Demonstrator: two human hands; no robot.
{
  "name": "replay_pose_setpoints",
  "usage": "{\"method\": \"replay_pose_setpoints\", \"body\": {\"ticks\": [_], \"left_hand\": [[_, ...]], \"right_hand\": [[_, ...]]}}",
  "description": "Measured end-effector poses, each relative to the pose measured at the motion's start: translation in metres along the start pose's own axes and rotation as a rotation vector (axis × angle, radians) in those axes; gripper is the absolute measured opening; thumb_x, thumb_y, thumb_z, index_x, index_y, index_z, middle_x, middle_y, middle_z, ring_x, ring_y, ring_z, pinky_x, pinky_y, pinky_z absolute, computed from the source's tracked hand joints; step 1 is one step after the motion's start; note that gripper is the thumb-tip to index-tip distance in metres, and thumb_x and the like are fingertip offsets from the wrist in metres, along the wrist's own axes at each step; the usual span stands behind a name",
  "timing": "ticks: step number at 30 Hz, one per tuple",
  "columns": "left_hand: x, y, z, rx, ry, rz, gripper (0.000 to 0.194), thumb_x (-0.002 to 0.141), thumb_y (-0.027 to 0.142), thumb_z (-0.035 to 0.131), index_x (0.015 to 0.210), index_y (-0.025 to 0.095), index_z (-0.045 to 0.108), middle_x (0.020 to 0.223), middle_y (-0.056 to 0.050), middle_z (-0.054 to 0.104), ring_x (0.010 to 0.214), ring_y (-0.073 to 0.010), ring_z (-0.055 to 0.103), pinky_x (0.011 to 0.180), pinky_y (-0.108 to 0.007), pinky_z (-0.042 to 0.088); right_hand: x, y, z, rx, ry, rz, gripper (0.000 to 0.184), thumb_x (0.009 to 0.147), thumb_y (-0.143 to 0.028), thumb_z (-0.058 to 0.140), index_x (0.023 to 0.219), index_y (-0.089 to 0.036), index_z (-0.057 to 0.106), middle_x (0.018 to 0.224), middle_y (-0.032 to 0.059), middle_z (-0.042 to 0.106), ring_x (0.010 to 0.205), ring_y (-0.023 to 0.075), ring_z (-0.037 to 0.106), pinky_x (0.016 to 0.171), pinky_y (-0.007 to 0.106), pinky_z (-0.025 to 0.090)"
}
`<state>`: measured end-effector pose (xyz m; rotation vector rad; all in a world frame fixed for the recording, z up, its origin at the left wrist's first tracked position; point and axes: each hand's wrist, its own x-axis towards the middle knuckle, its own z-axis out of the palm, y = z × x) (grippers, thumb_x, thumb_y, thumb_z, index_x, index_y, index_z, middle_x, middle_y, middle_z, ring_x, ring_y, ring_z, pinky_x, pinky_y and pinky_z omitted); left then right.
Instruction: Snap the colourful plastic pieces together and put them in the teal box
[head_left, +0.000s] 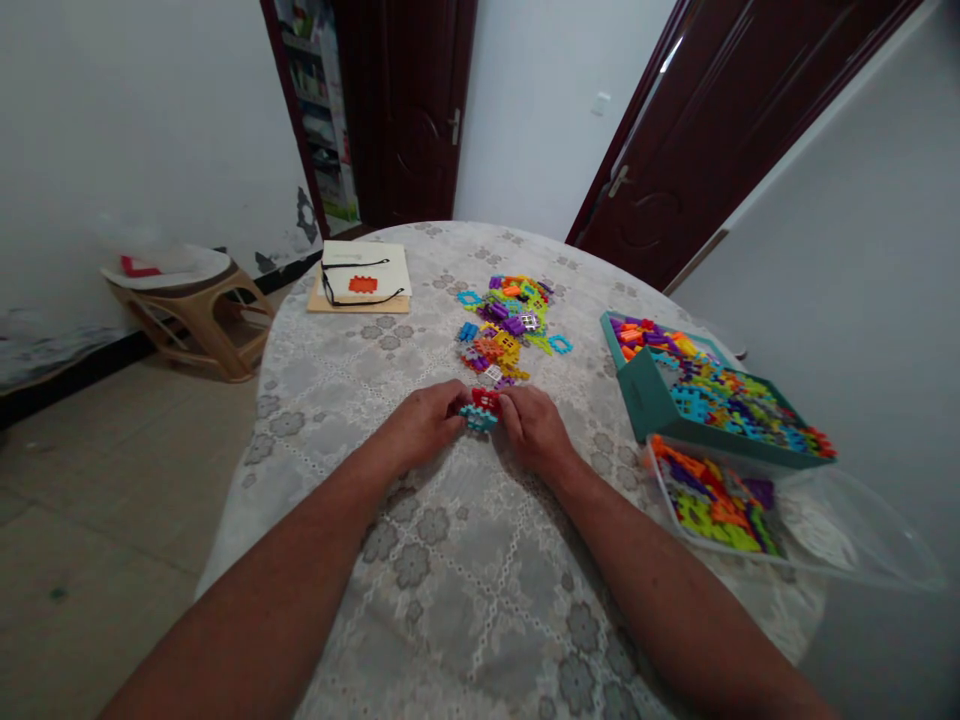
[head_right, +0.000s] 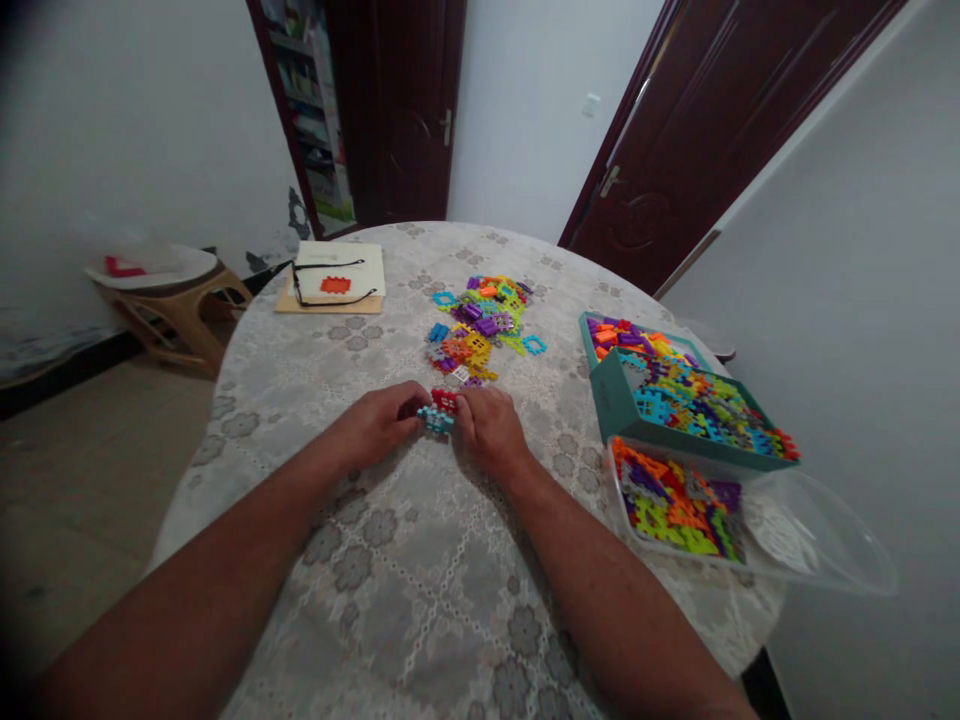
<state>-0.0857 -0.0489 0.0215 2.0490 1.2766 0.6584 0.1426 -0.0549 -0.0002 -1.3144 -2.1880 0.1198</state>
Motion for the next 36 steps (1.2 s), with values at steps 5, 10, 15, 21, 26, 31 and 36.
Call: {"method": "replay_pose_setpoints", "body": {"ticks": [5,10,15,21,26,31,36], "left_hand": [[0.0,-0.001,0.007,-0.069,0.047,-0.049,0.039,0.089,0.022,0.065,0.127,0.025,0.06,0.092,0.0,0.071,0.081,-0.018,0.065,0.073,-0.029,0.045],[0.003,-0.007,0.007,0.005,0.067,0.018,0.025,0.091,0.023,0.063,0.116,0.024,0.066,0.093,-0.002,0.07,0.084,-0.0192,0.064,0.078,-0.031,0.045],[0.003,-0.009,0.005,0.075,0.103,0.062,0.007,0.094,0.025,0.059,0.096,0.022,0.065,0.097,-0.005,0.068,0.091,-0.0218,0.062,0.081,-0.033,0.043],[0.002,-0.004,-0.004,-0.085,0.077,-0.023,0.01,0.098,0.032,0.055,0.095,0.024,0.059,0.085,-0.001,0.067,0.079,-0.0198,0.059,0.073,-0.032,0.04],[0.0,0.004,-0.016,-0.305,-0.025,-0.064,0.013,0.094,0.035,0.057,0.093,0.023,0.061,0.073,0.002,0.061,0.068,-0.0172,0.055,0.066,-0.03,0.041],[0.0,0.006,-0.024,-0.44,-0.042,-0.141,0.02,0.093,0.04,0.06,0.099,0.021,0.064,0.071,0.003,0.061,0.065,-0.0159,0.057,0.065,-0.028,0.044],[0.004,0.004,-0.022,-0.292,-0.004,-0.159,0.018,0.092,0.038,0.06,0.096,0.021,0.065,0.07,0.001,0.061,0.062,-0.0168,0.053,0.062,-0.03,0.041]], "right_hand": [[-0.002,-0.003,0.003,0.064,0.001,-0.08,0.04,0.113,-0.037,0.038,0.113,-0.019,0.074,0.102,0.0111,0.077,0.092,0.0233,0.068,0.088,0.036,0.049],[-0.003,-0.002,0.003,0.113,-0.008,-0.072,0.04,0.113,-0.039,0.04,0.112,-0.021,0.075,0.101,0.0103,0.079,0.093,0.0228,0.071,0.089,0.035,0.053],[-0.006,-0.005,0.001,0.289,0.01,-0.008,0.033,0.11,-0.036,0.046,0.124,-0.024,0.073,0.116,0.0086,0.08,0.103,0.0226,0.074,0.095,0.036,0.056],[-0.006,-0.003,0.001,0.361,-0.037,0.035,0.03,0.103,-0.029,0.054,0.127,-0.023,0.071,0.115,0.0075,0.079,0.104,0.0231,0.073,0.096,0.036,0.055],[-0.006,-0.001,-0.003,0.556,-0.07,0.049,0.029,0.105,-0.03,0.051,0.126,-0.023,0.07,0.114,0.0049,0.077,0.102,0.0211,0.07,0.093,0.034,0.055],[-0.005,-0.002,-0.005,0.653,0.02,0.159,0.029,0.102,-0.036,0.053,0.12,-0.022,0.071,0.108,0.0053,0.075,0.097,0.0218,0.069,0.089,0.035,0.056],[0.002,0.013,-0.011,0.477,0.355,0.373,0.039,0.096,-0.038,0.05,0.125,-0.019,0.068,0.107,0.0073,0.073,0.092,0.0223,0.066,0.086,0.035,0.054]]}}
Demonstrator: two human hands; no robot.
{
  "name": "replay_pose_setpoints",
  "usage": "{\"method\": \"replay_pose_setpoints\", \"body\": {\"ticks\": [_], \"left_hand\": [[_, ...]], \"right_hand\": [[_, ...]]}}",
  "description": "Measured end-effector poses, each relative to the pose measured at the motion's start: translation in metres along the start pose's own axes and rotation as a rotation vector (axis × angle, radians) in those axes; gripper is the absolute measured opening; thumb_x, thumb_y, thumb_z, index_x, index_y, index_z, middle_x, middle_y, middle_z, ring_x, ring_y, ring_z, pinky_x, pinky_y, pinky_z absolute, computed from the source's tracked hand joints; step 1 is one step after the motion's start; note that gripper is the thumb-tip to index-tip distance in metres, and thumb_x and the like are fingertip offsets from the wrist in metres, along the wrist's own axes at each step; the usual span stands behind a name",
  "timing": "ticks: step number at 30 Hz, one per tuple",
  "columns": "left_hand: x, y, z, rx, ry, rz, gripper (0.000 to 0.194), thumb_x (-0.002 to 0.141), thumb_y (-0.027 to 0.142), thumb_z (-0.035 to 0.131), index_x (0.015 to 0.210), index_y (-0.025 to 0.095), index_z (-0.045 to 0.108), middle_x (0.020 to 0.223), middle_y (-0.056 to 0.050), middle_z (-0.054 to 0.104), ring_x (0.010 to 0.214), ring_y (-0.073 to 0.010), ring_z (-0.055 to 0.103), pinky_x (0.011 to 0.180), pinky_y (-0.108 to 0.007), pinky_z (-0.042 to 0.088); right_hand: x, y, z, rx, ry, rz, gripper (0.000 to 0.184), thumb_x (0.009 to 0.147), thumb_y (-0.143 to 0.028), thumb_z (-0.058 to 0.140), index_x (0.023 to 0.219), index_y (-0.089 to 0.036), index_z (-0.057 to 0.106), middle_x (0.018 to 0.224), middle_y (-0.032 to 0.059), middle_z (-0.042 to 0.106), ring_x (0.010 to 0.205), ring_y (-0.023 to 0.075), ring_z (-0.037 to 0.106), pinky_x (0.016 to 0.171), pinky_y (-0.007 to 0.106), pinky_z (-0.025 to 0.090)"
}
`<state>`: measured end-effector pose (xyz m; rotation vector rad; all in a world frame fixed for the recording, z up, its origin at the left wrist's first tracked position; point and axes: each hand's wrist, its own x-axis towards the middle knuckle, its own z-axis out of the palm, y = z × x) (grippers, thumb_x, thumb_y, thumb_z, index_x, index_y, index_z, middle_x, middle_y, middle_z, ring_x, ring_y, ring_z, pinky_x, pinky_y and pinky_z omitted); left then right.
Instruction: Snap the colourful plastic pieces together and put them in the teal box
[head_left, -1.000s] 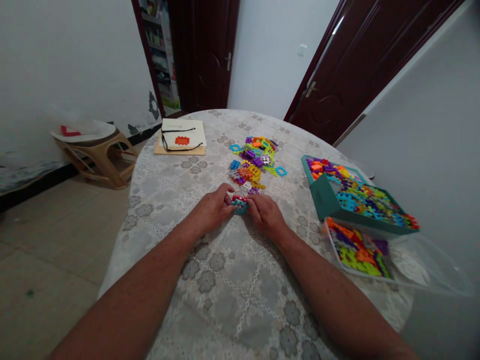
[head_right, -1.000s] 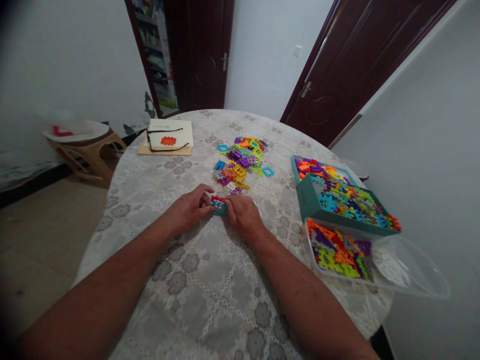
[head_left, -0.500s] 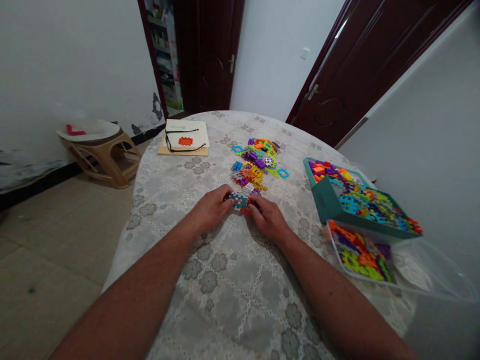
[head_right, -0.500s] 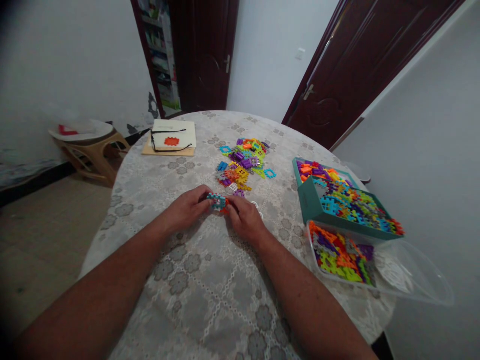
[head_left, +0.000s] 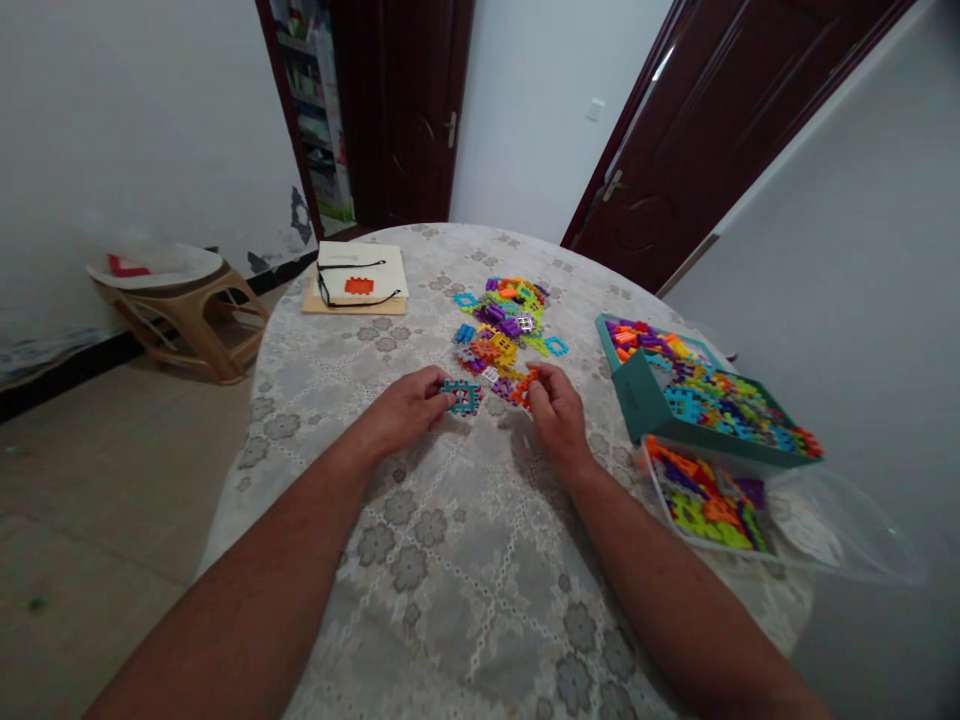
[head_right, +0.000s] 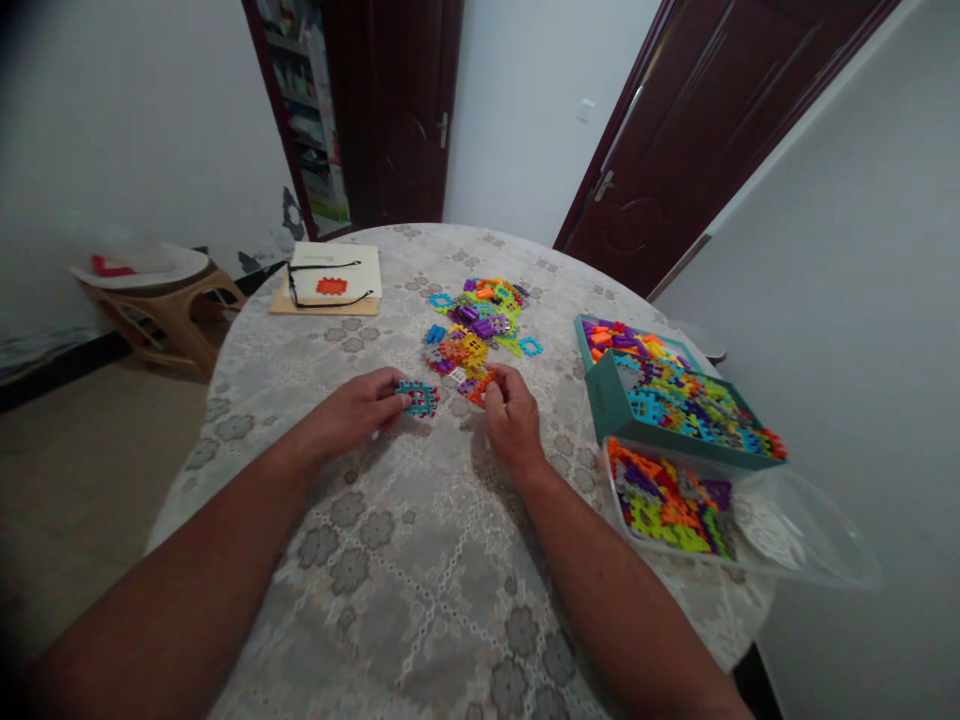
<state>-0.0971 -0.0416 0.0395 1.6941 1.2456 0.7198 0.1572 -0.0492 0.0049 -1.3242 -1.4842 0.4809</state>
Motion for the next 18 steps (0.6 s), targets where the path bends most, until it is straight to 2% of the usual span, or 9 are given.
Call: {"method": "replay_pose_setpoints", "body": {"ticks": [2,5,8,11,13,15,18], "left_hand": [[0.001,-0.002,0.003,0.081,0.031,0.044,0.015,0.092,0.034,0.06,0.095,0.021,0.066,0.076,-0.001,0.064,0.069,-0.0183,0.056,0.065,-0.031,0.042],[0.002,-0.007,0.01,0.185,0.075,0.106,0.011,0.094,0.03,0.059,0.095,0.022,0.066,0.087,-0.003,0.07,0.08,-0.0205,0.06,0.073,-0.033,0.043],[0.002,-0.011,0.016,0.257,0.083,0.136,0.01,0.097,0.029,0.057,0.1,0.023,0.065,0.094,-0.005,0.073,0.085,-0.0217,0.063,0.077,-0.033,0.042],[0.001,-0.011,0.019,0.315,0.071,0.141,0.01,0.097,0.027,0.059,0.104,0.025,0.065,0.097,-0.005,0.075,0.087,-0.0226,0.065,0.079,-0.033,0.042],[0.0,-0.009,0.02,0.339,0.059,0.125,0.011,0.096,0.025,0.06,0.105,0.025,0.065,0.095,-0.005,0.075,0.086,-0.0228,0.065,0.079,-0.033,0.042],[-0.001,-0.007,0.02,0.345,0.053,0.113,0.011,0.095,0.024,0.06,0.105,0.026,0.065,0.093,-0.004,0.074,0.084,-0.0229,0.065,0.078,-0.033,0.042],[-0.003,-0.005,0.02,0.351,0.061,0.119,0.014,0.095,0.024,0.06,0.108,0.026,0.065,0.091,-0.004,0.074,0.082,-0.023,0.065,0.077,-0.032,0.042]], "right_hand": [[0.008,0.007,-0.006,-0.051,0.108,0.062,0.043,0.094,-0.037,0.047,0.126,-0.018,0.068,0.102,0.0065,0.071,0.086,0.0222,0.064,0.081,0.034,0.053],[0.018,0.018,-0.014,-0.122,0.126,0.118,0.044,0.09,-0.036,0.043,0.12,-0.018,0.07,0.095,0.0051,0.07,0.081,0.0228,0.062,0.076,0.034,0.05],[0.023,0.025,-0.02,-0.224,0.042,0.095,0.04,0.09,-0.037,0.04,0.107,-0.019,0.072,0.092,0.0055,0.071,0.085,0.0244,0.064,0.081,0.036,0.05],[0.024,0.026,-0.021,-0.34,-0.057,0.026,0.039,0.099,-0.04,0.037,0.098,-0.021,0.071,0.091,0.006,0.071,0.09,0.0243,0.064,0.087,0.036,0.05],[0.022,0.022,-0.017,-0.448,-0.125,-0.027,0.039,0.104,-0.048,0.042,0.101,-0.021,0.07,0.097,0.0076,0.072,0.096,0.0244,0.064,0.091,0.036,0.05],[0.018,0.017,-0.01,-0.598,-0.203,-0.046,0.038,0.103,-0.053,0.054,0.109,-0.019,0.07,0.106,0.0103,0.07,0.102,0.0255,0.065,0.093,0.036,0.05],[0.012,0.006,0.005,-0.822,-0.3,-0.021,0.039,0.101,-0.051,0.062,0.121,-0.019,0.067,0.119,0.0138,0.066,0.108,0.0277,0.065,0.09,0.036,0.052]]}}
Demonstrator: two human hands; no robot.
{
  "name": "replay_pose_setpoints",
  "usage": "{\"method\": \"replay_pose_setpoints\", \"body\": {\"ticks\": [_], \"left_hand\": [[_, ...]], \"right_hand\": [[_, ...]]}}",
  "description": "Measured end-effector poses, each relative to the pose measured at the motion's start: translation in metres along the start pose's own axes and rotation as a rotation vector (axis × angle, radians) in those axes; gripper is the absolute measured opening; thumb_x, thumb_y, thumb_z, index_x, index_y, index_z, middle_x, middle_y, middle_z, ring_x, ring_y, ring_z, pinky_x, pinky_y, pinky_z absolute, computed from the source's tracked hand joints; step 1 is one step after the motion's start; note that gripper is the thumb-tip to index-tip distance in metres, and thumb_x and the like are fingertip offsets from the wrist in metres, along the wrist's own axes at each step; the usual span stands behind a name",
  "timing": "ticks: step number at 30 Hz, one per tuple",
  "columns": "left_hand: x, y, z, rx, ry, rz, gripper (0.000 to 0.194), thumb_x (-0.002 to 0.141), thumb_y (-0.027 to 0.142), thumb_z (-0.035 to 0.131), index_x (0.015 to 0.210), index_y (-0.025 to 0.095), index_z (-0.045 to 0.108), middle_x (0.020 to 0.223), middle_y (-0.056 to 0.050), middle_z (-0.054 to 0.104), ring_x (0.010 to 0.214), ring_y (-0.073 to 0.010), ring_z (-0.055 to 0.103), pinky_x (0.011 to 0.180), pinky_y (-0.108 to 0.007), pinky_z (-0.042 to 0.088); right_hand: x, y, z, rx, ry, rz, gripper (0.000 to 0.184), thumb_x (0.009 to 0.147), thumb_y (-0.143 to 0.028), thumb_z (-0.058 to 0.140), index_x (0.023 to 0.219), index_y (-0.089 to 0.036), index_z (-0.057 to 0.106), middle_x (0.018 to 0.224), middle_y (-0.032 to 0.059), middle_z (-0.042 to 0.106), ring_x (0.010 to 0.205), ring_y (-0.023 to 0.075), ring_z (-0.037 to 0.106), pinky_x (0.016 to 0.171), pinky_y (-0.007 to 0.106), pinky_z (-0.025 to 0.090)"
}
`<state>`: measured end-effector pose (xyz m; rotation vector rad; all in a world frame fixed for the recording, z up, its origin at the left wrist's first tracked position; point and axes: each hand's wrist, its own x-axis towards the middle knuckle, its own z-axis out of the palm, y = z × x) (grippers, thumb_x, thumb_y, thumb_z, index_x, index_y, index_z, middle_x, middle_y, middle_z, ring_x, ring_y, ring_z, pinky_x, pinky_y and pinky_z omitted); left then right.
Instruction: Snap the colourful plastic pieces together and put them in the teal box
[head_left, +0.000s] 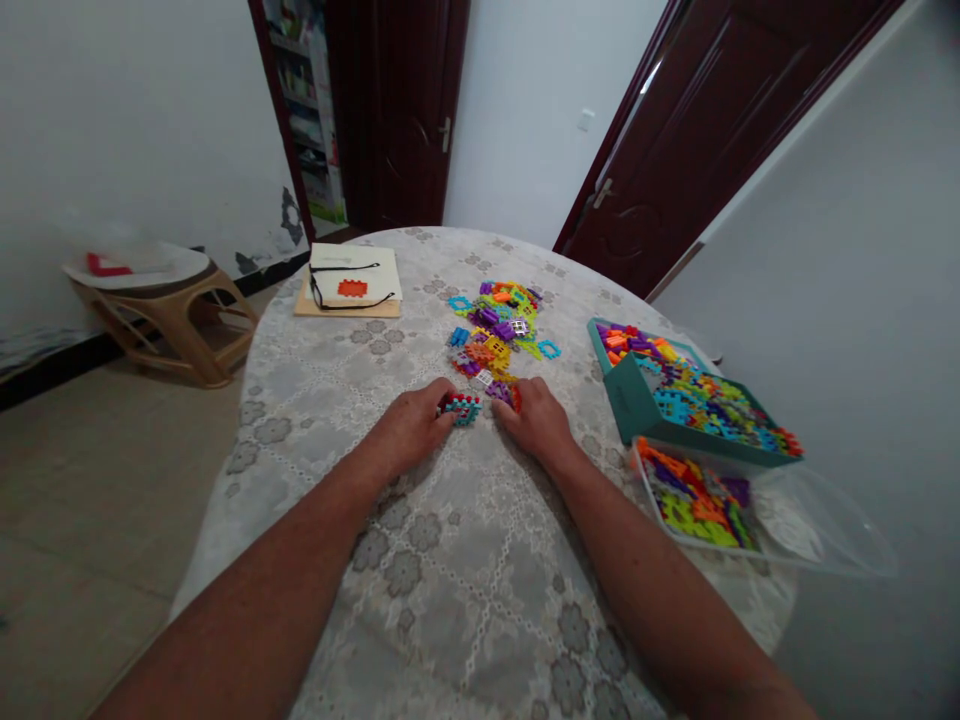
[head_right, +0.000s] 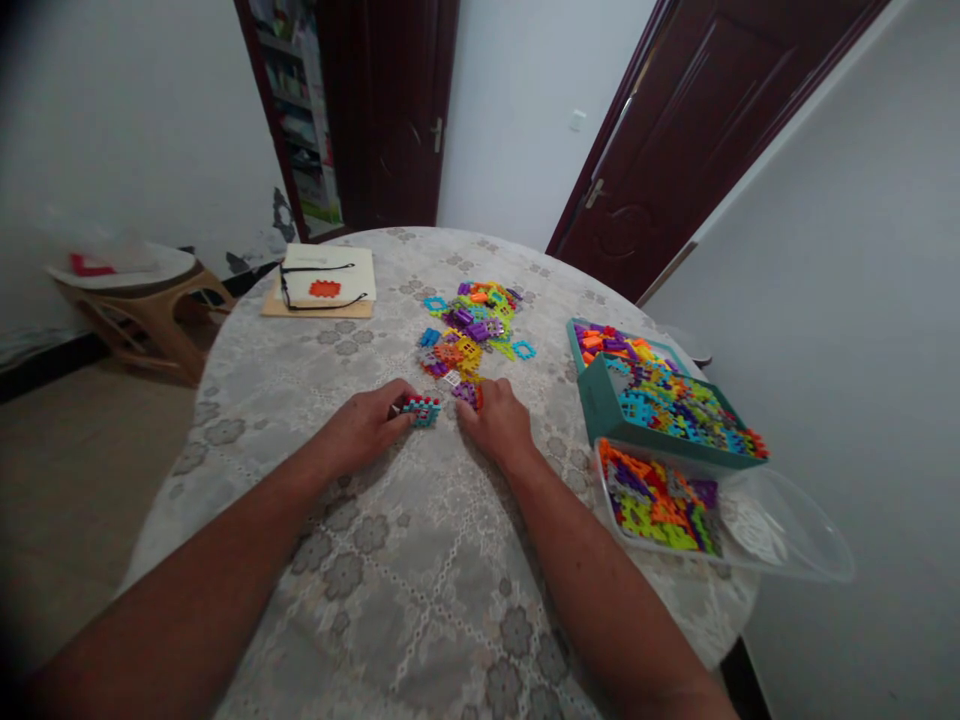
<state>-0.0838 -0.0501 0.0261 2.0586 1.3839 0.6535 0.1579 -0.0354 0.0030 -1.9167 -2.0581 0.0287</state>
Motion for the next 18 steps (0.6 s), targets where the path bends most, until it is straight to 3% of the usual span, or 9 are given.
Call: {"method": "replay_pose_setpoints", "body": {"ticks": [4,8,14,18], "left_hand": [[-0.001,-0.001,0.0,0.017,0.002,0.006,0.013,0.095,0.024,0.061,0.107,0.025,0.066,0.091,-0.003,0.074,0.082,-0.0219,0.065,0.077,-0.031,0.042],[0.0,-0.003,0.001,0.035,0.01,0.021,0.009,0.094,0.022,0.062,0.101,0.025,0.066,0.092,-0.003,0.074,0.083,-0.0213,0.065,0.077,-0.031,0.042],[0.001,-0.003,0.001,0.043,0.009,0.056,0.007,0.095,0.023,0.06,0.099,0.024,0.065,0.091,-0.003,0.073,0.081,-0.0207,0.064,0.077,-0.031,0.043],[0.002,-0.003,0.0,0.042,0.005,0.029,0.008,0.095,0.027,0.06,0.099,0.024,0.066,0.087,-0.003,0.072,0.08,-0.0217,0.065,0.076,-0.032,0.043]], "right_hand": [[-0.002,-0.017,0.001,-0.123,-0.056,-0.001,0.034,0.105,-0.046,0.057,0.126,-0.02,0.064,0.124,0.0139,0.063,0.107,0.028,0.066,0.084,0.036,0.053],[-0.004,-0.016,-0.001,-0.123,-0.046,-0.047,0.03,0.105,-0.038,0.056,0.128,-0.021,0.064,0.124,0.012,0.063,0.107,0.0269,0.067,0.087,0.036,0.053],[0.007,-0.008,0.0,-0.03,-0.003,-0.019,0.052,0.105,-0.049,0.059,0.15,-0.022,0.054,0.141,0.0137,0.056,0.116,0.0275,0.066,0.09,0.036,0.053],[0.011,-0.007,-0.002,-0.032,-0.075,-0.043,0.041,0.105,-0.047,0.059,0.139,-0.023,0.059,0.14,0.0116,0.056,0.114,0.0255,0.066,0.089,0.035,0.052]]}}
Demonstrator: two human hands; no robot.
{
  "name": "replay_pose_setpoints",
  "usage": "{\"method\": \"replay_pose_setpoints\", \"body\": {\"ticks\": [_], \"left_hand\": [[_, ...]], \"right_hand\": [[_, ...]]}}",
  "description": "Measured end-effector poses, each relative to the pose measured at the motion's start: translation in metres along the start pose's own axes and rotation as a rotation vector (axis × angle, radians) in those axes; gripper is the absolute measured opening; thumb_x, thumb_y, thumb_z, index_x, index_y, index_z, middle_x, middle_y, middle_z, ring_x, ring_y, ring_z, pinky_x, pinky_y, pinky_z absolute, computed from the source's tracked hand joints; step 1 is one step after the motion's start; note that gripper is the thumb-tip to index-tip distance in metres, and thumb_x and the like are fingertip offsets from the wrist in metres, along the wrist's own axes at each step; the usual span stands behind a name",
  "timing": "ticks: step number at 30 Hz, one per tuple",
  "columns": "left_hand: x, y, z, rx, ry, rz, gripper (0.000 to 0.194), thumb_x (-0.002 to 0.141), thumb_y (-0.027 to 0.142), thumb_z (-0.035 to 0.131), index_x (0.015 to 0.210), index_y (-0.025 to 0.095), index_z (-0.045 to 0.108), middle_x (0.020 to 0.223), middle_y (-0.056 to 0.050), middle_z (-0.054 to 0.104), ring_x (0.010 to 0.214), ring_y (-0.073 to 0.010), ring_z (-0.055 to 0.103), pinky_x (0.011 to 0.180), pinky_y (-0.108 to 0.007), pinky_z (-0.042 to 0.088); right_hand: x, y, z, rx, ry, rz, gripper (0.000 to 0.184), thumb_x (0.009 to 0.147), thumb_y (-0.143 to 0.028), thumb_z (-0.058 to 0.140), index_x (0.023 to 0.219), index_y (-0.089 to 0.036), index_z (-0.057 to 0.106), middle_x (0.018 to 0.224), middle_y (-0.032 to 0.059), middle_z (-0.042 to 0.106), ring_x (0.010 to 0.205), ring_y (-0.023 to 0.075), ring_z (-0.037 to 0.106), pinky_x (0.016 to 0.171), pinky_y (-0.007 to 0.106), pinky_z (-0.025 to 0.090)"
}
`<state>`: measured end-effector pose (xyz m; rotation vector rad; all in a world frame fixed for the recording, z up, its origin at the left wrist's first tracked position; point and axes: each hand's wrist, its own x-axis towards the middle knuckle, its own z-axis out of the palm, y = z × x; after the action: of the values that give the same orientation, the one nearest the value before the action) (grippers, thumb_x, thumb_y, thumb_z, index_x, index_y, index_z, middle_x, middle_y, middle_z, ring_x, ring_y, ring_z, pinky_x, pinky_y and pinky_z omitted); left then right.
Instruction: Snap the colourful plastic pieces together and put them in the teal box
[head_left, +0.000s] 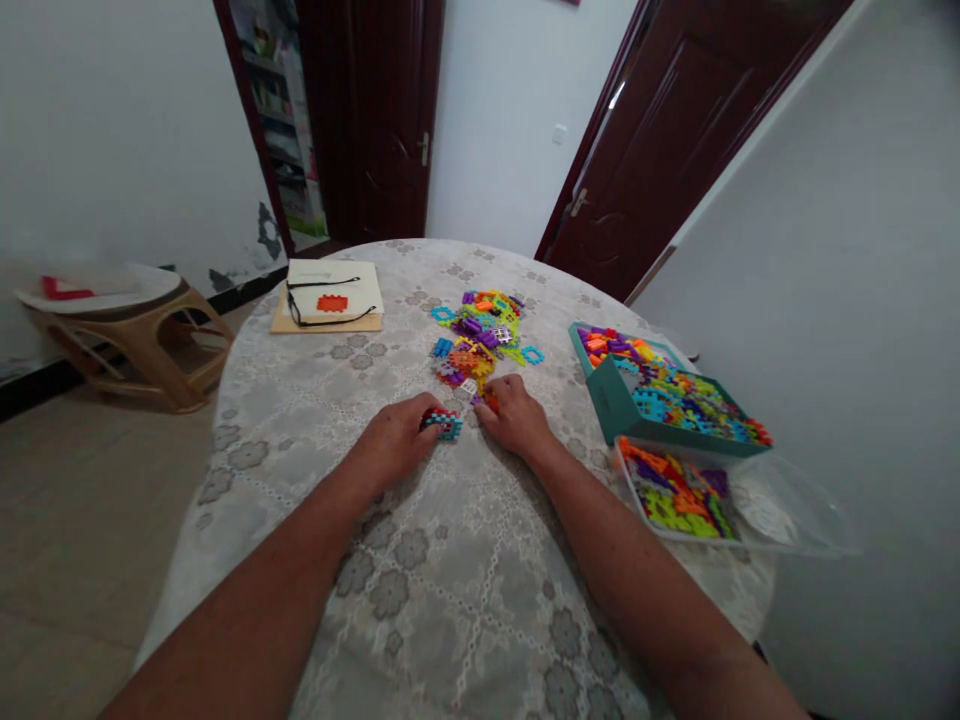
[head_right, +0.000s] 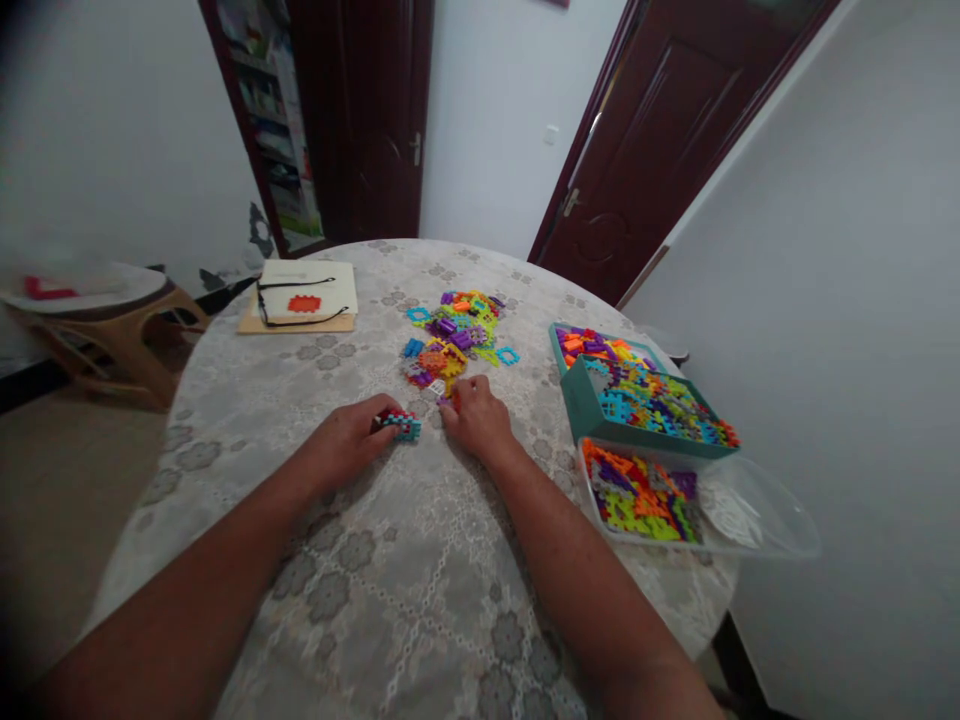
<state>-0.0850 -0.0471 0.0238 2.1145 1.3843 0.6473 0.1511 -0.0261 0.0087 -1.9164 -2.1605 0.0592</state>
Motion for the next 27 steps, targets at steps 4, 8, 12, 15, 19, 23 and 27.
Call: {"method": "replay_pose_setpoints", "body": {"ticks": [4,8,12,15,19,23,27], "left_hand": [[0.001,-0.001,-0.001,-0.002,-0.005,-0.005,0.011,0.094,0.031,0.06,0.098,0.026,0.068,0.088,-0.004,0.074,0.083,-0.0236,0.066,0.076,-0.033,0.043],[0.002,-0.001,-0.002,-0.006,-0.018,0.002,0.013,0.094,0.033,0.058,0.096,0.026,0.068,0.089,-0.004,0.075,0.086,-0.0246,0.067,0.078,-0.033,0.043],[0.002,-0.003,-0.001,-0.001,-0.009,0.022,0.013,0.094,0.034,0.058,0.096,0.026,0.068,0.089,-0.003,0.074,0.085,-0.0247,0.067,0.077,-0.032,0.043],[0.002,-0.002,-0.002,0.005,-0.032,0.022,0.015,0.094,0.035,0.057,0.097,0.026,0.069,0.089,-0.003,0.074,0.086,-0.025,0.067,0.077,-0.032,0.043],[0.002,0.001,-0.004,0.01,-0.053,-0.007,0.019,0.095,0.039,0.056,0.098,0.025,0.069,0.089,-0.004,0.076,0.086,-0.0253,0.068,0.077,-0.032,0.044],[0.003,-0.002,-0.004,0.017,-0.061,-0.005,0.023,0.095,0.042,0.056,0.102,0.026,0.07,0.09,-0.004,0.076,0.086,-0.0253,0.069,0.077,-0.033,0.045],[0.005,-0.007,-0.002,0.032,-0.065,-0.002,0.025,0.095,0.044,0.056,0.104,0.025,0.071,0.091,-0.004,0.077,0.086,-0.0252,0.068,0.077,-0.033,0.045]], "right_hand": [[-0.007,-0.002,-0.005,-0.011,-0.072,-0.022,0.031,0.103,-0.042,0.059,0.126,-0.022,0.062,0.131,0.0101,0.061,0.11,0.0234,0.065,0.09,0.033,0.05],[-0.015,-0.005,-0.01,-0.053,-0.084,-0.028,0.028,0.101,-0.037,0.058,0.125,-0.023,0.062,0.124,0.0096,0.065,0.105,0.0242,0.066,0.085,0.033,0.049],[-0.017,-0.006,-0.012,-0.068,-0.086,-0.006,0.028,0.098,-0.035,0.059,0.123,-0.024,0.061,0.118,0.0086,0.069,0.102,0.0248,0.068,0.082,0.032,0.048],[-0.016,-0.007,-0.014,-0.096,-0.068,0.014,0.033,0.099,-0.035,0.057,0.13,-0.024,0.059,0.119,0.0096,0.07,0.101,0.026,0.07,0.081,0.034,0.049],[-0.012,-0.012,-0.017,-0.157,-0.086,0.022,0.036,0.098,-0.035,0.058,0.133,-0.024,0.058,0.12,0.0116,0.071,0.099,0.0278,0.072,0.078,0.034,0.051],[-0.011,-0.016,-0.022,-0.216,-0.112,0.027,0.033,0.099,-0.03,0.055,0.13,-0.021,0.06,0.117,0.0136,0.072,0.098,0.0294,0.074,0.079,0.036,0.053],[-0.014,-0.013,-0.025,-0.221,-0.144,0.037,0.032,0.099,-0.033,0.054,0.128,-0.021,0.062,0.119,0.0139,0.071,0.1,0.029,0.073,0.08,0.036,0.054]]}}
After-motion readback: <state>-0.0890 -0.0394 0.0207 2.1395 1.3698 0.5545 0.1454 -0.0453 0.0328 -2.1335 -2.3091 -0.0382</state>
